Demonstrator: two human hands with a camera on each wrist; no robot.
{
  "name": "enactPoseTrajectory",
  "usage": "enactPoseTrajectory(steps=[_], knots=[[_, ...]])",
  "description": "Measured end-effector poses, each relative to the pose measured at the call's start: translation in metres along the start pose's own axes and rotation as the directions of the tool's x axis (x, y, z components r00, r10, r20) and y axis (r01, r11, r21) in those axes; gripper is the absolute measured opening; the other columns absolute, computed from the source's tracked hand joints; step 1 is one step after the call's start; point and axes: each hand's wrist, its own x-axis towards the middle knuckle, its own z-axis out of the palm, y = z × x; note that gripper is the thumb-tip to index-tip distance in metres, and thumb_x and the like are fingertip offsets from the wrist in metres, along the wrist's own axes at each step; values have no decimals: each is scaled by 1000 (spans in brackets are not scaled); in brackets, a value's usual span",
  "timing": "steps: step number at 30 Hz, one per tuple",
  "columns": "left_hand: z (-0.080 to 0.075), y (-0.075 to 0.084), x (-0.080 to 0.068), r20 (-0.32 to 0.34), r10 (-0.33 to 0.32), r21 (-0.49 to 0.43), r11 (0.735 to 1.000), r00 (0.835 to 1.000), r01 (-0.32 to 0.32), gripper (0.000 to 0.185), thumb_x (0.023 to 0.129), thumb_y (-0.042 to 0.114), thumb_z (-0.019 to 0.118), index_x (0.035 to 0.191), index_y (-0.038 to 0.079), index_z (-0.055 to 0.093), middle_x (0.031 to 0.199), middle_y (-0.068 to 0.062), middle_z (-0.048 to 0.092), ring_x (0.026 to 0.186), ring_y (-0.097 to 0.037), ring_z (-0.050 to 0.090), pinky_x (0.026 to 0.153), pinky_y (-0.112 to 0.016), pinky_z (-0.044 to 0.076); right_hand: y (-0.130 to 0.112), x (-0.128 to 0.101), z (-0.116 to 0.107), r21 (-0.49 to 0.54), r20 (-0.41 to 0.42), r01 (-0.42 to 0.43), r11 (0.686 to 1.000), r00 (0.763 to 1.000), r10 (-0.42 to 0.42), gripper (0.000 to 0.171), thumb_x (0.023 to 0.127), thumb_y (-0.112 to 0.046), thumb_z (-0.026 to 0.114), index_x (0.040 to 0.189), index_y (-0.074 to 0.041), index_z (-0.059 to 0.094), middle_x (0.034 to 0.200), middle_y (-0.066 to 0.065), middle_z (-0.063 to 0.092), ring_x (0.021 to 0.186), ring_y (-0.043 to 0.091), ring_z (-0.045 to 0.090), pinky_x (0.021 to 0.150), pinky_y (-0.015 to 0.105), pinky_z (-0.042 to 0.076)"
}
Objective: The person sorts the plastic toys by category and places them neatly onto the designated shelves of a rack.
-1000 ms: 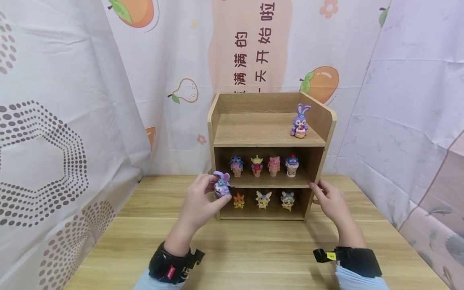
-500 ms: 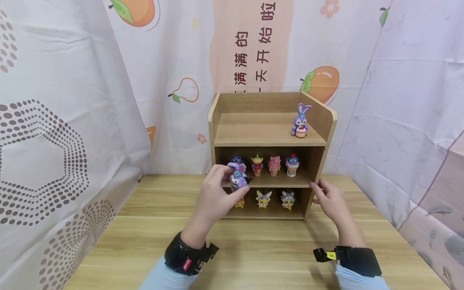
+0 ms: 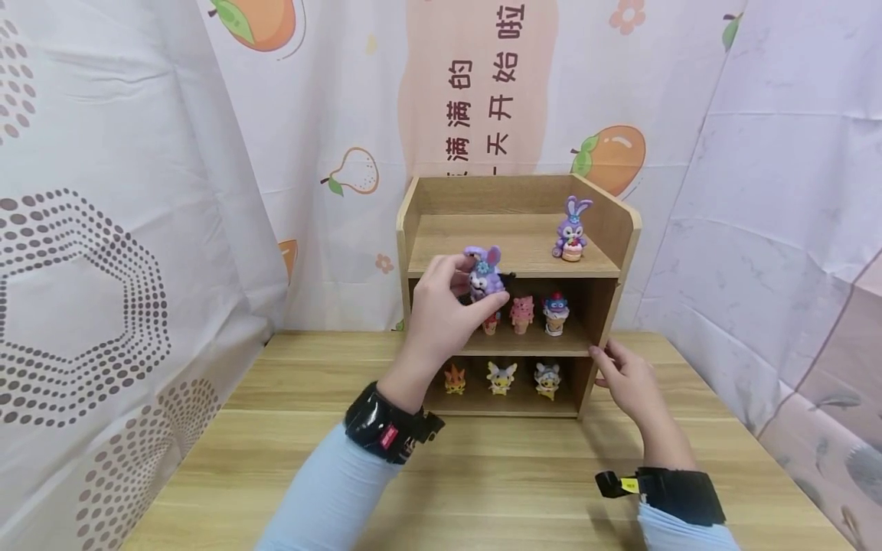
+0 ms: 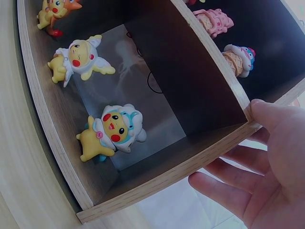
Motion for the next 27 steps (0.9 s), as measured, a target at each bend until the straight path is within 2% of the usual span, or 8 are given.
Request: enactPoseTrajectory(steps=[3,6,10,14,16,19,22,27], knots=[[7,3,14,17,-54,3,999,998,54,52,80,26,89,118,3,63,113,-5,56,96,-16,64,83,-22,55,2,-1,0,2,-3,-2,1000,1000,2,48,109,-38,47,130,3,58,129,35,59,93,41,72,73,42,61],[12,8,27,36,-119,-33,992,992,120,53,81,24,89,120,4,61,122,-6,53,99,-17,65,82,-22,55,3,-1,0,0,-4,-5,1000,1000,5,49,109,-39,46,131,3,58,129,35,58,91,41,73,75,47,60],[17,15,43,73,-216,-111,968,974,223,55,82,20,87,124,4,56,126,-8,55,105,-18,65,83,-23,56,5,-1,0,4,-7,0,1000,1000,0,50,109,-40,46,133,3,57,130,35,58,90,40,73,76,49,59],[19,17,58,99,-295,-114,945,950,305,67,82,20,87,134,7,46,125,-7,59,106,-17,64,86,-26,55,5,0,1,17,-14,15,1000,1000,-15,49,109,-37,47,134,4,57,129,34,59,94,43,72,75,47,60],[20,18,66,111,-319,-84,941,941,328,78,82,21,87,144,7,40,130,-8,57,110,-19,60,91,-28,53,6,0,1,19,-16,21,1000,1000,-21,49,109,-36,47,134,5,57,129,34,60,98,44,70,74,46,60],[25,17,76,132,-344,27,939,930,344,89,82,26,87,152,9,35,134,-9,57,114,-20,58,94,-30,51,6,1,2,24,-14,25,999,1000,-24,49,109,-36,47,134,5,57,129,34,60,102,46,68,74,43,61],[29,16,84,153,-346,147,934,925,325,83,81,33,87,147,9,44,128,-6,60,111,-18,58,93,-30,50,7,1,2,30,-12,20,999,1000,-20,49,109,-36,47,136,4,56,130,34,59,103,46,68,73,42,61],[36,13,93,154,-359,209,922,921,325,71,79,37,88,134,8,53,113,-1,61,101,-16,58,85,-29,50,6,1,1,16,-8,6,1000,1000,-6,51,109,-37,47,139,3,55,131,34,58,96,43,71,74,43,61]])
